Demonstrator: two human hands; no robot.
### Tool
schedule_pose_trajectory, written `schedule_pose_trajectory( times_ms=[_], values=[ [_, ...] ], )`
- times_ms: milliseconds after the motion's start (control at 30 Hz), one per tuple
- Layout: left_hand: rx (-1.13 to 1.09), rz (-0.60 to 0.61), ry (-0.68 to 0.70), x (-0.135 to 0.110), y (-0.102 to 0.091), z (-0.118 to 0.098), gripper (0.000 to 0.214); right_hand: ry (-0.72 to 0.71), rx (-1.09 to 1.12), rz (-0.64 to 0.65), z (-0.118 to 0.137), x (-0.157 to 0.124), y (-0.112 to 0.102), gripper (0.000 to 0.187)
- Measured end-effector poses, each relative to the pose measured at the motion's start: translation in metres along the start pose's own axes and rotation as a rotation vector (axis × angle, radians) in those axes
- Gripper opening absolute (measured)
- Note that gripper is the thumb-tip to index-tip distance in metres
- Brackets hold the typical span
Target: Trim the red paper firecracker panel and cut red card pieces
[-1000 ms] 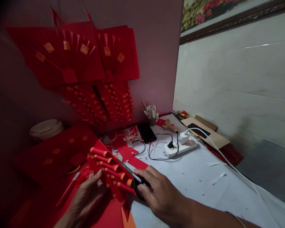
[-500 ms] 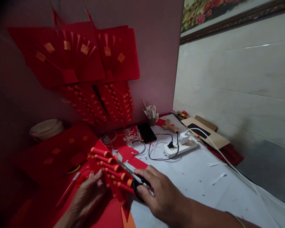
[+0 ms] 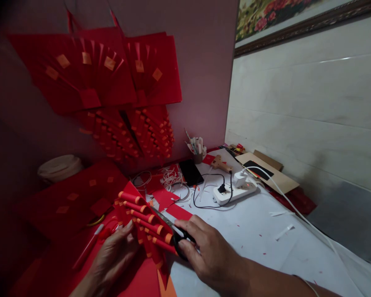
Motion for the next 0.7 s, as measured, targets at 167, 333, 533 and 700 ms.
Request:
schedule_pose_trajectory(
  times_ms=[167, 333, 533, 700],
  values=[
    [0.019, -0.002, 0.001, 0.0013, -0.0017, 0.0, 0.015, 0.011, -0.01, 0.013, -0.0021, 0.0, 0.0004, 0.038],
    [0.05, 0.012, 0.001, -0.001, 0.0026, -0.0007, 0.015, 0.017, -0.007, 0.005, 0.0004, 0.0007, 0.0005, 0.039],
    [0.025, 0.001, 0.014, -0.0027, 0.0044, -0.0019, 0.014, 0.018, -0.006, -0.014, 0.0008, 0.0009, -0.0021, 0.038],
    [0.017, -0.005, 0.019, -0.0018, 0.004, -0.0022, 0.016, 0.026, 0.003, -0.009, 0.0018, 0.0014, -0.0031, 0.042]
  ],
)
Point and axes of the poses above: each hand's wrist, its own x-axis towards the middle knuckle, its own y-axis out of the palm, z = x × y, the point moved 7 cm from there along x, towards the middle knuckle, and after that the axes turned 1 degree about x, right-handed, at the moved point
